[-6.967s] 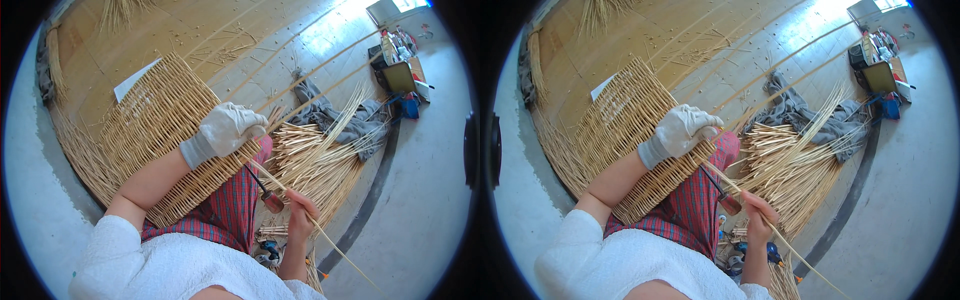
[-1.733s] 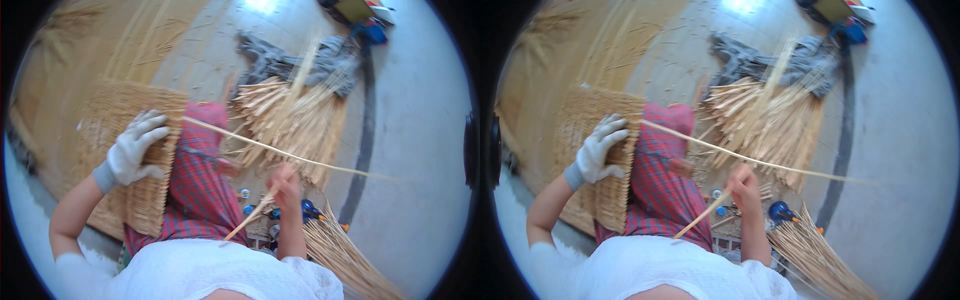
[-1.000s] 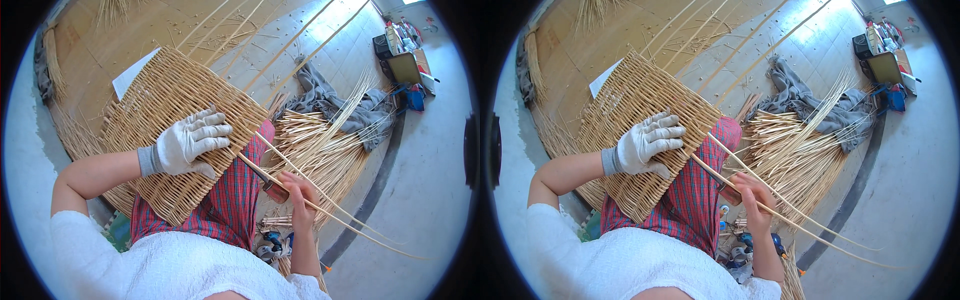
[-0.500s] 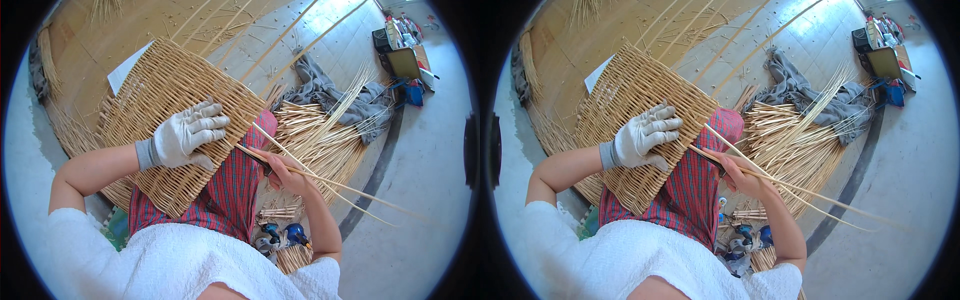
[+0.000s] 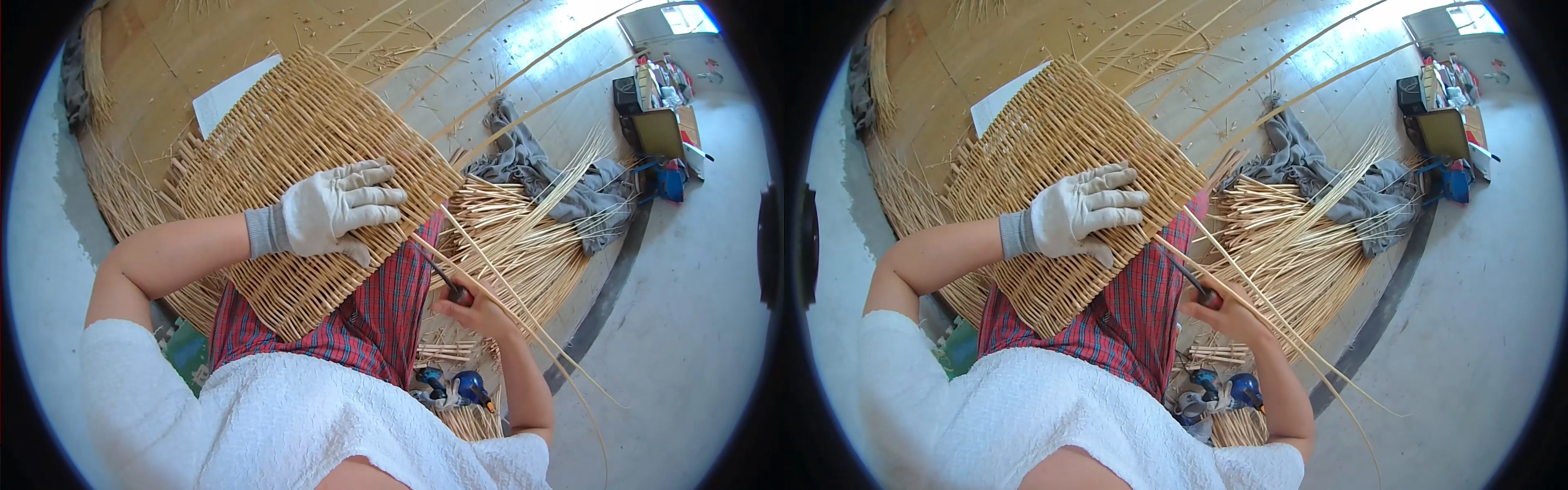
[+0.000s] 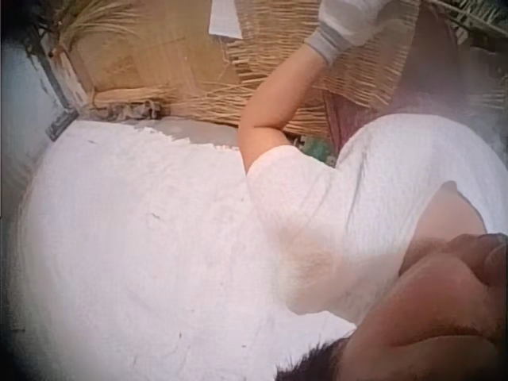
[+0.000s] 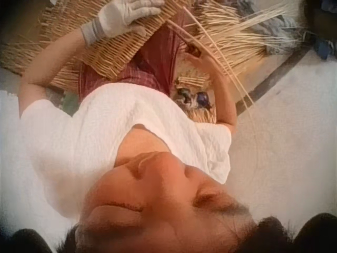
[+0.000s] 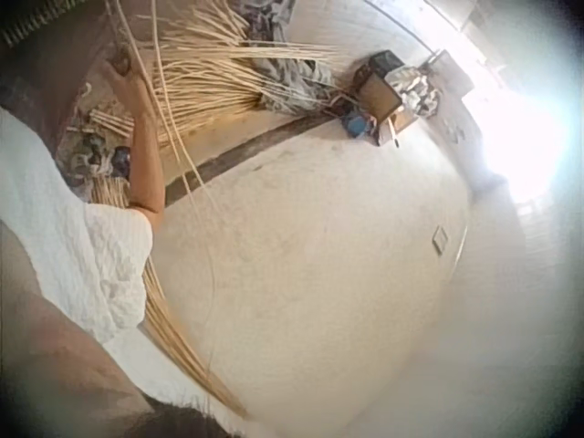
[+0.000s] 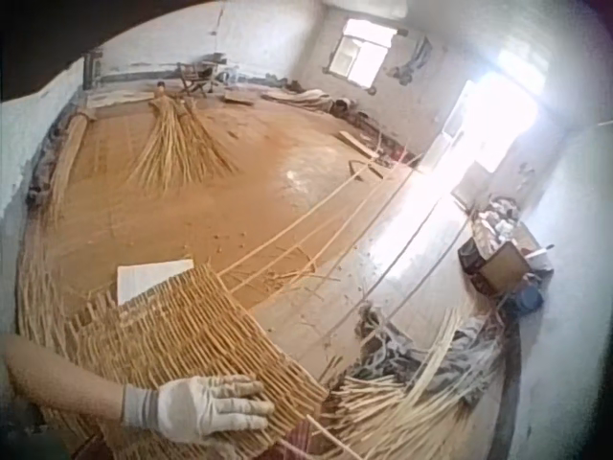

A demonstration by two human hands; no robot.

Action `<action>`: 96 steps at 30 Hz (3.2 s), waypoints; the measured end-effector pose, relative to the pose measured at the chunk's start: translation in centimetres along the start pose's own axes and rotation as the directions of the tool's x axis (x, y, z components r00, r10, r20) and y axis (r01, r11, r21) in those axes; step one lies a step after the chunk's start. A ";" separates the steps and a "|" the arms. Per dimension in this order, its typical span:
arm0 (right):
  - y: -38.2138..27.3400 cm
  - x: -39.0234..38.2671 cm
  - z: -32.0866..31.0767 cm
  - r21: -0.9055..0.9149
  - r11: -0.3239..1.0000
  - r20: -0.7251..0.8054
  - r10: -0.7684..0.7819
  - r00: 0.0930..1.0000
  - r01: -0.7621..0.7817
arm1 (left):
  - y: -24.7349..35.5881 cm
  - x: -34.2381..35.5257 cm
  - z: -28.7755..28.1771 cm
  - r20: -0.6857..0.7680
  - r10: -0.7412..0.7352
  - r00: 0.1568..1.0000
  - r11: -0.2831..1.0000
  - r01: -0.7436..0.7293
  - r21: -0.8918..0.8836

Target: The person sits on the floor and weaves a rectangular mat using thin bamboo strips. They interlace the strips by hand and use a metal tool to press the weave tight and trim excess material.

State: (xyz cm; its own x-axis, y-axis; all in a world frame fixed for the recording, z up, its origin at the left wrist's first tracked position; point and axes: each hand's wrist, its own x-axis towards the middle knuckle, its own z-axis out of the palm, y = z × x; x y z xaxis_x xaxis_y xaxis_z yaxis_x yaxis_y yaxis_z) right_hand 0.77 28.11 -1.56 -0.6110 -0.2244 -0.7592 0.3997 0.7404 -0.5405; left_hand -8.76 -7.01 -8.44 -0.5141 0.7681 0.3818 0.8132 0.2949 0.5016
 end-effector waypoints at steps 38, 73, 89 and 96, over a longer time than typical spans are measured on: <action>-0.8 -5.9 10.2 0.180 0.892 -0.298 -0.352 0.887 0.414 | 0.1 0.2 -1.5 0.165 0.044 0.985 0.990 -0.066 0.128; -0.6 -1.5 6.7 0.394 0.871 -0.068 -0.292 0.954 0.295 | -0.9 0.0 -0.3 0.292 0.108 0.950 0.987 -0.138 0.082; -1.7 1.0 5.7 0.239 0.816 -0.051 -0.531 0.846 0.526 | -0.6 0.3 -0.2 0.291 0.070 0.954 0.984 -0.115 0.140; 3.1 2.2 7.8 0.938 0.340 0.243 -0.520 0.819 -0.062 | 0.6 3.3 -1.6 0.279 0.147 0.949 0.975 -0.186 0.122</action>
State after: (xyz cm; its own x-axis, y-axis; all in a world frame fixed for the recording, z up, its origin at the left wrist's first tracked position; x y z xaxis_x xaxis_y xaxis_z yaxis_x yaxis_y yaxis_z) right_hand 6.00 24.92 -7.71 -0.5424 -0.7226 -0.4286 0.8151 -0.3292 -0.4766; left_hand -10.37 -5.24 -5.65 -0.2928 0.9306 0.2196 0.9218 0.2137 0.3236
